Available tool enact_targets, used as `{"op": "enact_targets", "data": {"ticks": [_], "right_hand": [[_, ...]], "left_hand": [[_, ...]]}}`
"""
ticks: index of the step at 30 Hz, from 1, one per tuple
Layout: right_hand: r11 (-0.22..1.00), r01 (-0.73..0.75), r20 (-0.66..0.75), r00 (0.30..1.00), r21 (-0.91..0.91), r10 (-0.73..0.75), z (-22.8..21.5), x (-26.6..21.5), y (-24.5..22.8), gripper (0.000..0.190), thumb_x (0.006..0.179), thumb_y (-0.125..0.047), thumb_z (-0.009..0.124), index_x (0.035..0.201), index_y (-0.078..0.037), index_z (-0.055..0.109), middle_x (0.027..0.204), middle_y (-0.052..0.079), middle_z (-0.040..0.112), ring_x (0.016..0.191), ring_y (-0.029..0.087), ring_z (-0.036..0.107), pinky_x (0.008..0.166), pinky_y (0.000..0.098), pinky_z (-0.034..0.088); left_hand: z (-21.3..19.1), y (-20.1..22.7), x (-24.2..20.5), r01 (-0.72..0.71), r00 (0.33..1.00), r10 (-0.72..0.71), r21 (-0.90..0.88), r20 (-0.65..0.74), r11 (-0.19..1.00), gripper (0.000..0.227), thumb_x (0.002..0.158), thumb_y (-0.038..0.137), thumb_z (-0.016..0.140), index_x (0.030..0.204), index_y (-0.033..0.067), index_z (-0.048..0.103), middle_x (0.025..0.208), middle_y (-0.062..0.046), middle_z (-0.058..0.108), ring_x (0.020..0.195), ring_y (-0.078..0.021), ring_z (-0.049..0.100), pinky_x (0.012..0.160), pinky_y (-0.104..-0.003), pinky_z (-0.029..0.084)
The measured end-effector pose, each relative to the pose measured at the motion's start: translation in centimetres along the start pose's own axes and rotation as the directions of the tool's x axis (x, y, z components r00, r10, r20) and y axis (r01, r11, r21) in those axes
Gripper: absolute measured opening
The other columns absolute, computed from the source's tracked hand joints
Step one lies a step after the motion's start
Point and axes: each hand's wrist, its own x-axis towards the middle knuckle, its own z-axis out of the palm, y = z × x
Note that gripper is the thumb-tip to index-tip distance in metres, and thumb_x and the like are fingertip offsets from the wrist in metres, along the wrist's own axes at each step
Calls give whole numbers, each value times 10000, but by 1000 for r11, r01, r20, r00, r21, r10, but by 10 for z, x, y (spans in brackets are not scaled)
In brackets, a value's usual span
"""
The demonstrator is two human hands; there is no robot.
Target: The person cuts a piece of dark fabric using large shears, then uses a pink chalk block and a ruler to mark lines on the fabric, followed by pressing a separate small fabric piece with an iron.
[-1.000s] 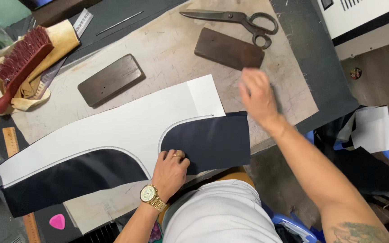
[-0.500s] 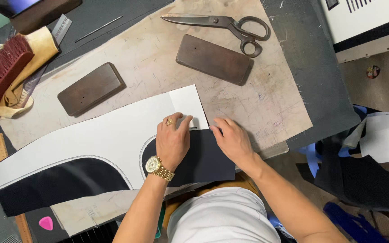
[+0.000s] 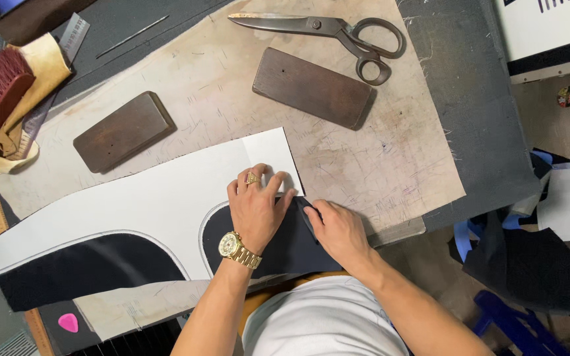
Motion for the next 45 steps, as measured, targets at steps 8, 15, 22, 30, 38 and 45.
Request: {"op": "enact_targets", "data": {"ticks": [8, 15, 22, 30, 38, 45], "right_hand": [[997, 75, 6, 997, -16, -75, 12, -4, 5, 351, 1058, -302, 564, 1131, -6, 737, 935, 198, 776, 845, 352, 764, 626, 421, 613], [992, 119, -110, 986, -44, -123, 25, -5, 17, 327, 1033, -322, 617, 1099, -32, 755, 883, 154, 781, 801, 311, 769, 581, 365, 611], [992, 126, -115, 985, -31, -128, 23, -7, 14, 333, 1031, -324, 622, 1096, -25, 754, 905, 158, 786, 804, 313, 770, 580, 372, 618], [996, 83, -91, 993, 36, -80, 20, -9, 13, 379, 1029, -340, 627, 1147, 2, 741, 978, 186, 791, 904, 340, 775, 664, 403, 646], [997, 70, -95, 993, 43, -66, 18, -10, 8, 374, 1031, -325, 630, 1161, 9, 739, 996, 189, 789, 935, 340, 770, 687, 411, 650], [996, 53, -92, 995, 70, -47, 20, -10, 10, 389, 1026, -344, 630, 1181, -5, 739, 1032, 184, 788, 968, 349, 764, 710, 419, 650]], "left_hand": [[3, 5, 3, -2, 1000, 2, 10, 24, 1000, 409, 836, 411, 814, 1156, 213, 652, 1184, -99, 585, 1167, -325, 584, 921, -492, 435], [21, -12, -3, 10, 986, -2, 42, -168, 999, 269, 882, 211, 769, 1128, 245, 667, 1128, -55, 596, 1143, -279, 607, 897, -434, 439], [16, -1, -5, -14, 981, 37, 123, -189, 992, 392, 850, 292, 791, 1203, 258, 624, 1172, -73, 586, 1154, -307, 601, 902, -472, 444], [27, -12, -14, 34, 985, -22, 70, -170, 997, 307, 869, 130, 749, 1151, 217, 664, 1110, -76, 619, 1135, -297, 632, 940, -460, 453], [28, -10, -15, 57, 986, -54, 19, -157, 998, 299, 858, 129, 758, 1137, 214, 690, 1146, -84, 609, 1181, -310, 609, 972, -482, 436], [5, 2, -5, 73, 995, -71, 33, -75, 997, 416, 878, 223, 782, 1275, 212, 659, 1303, -177, 560, 1326, -396, 518, 1049, -621, 363]]}}
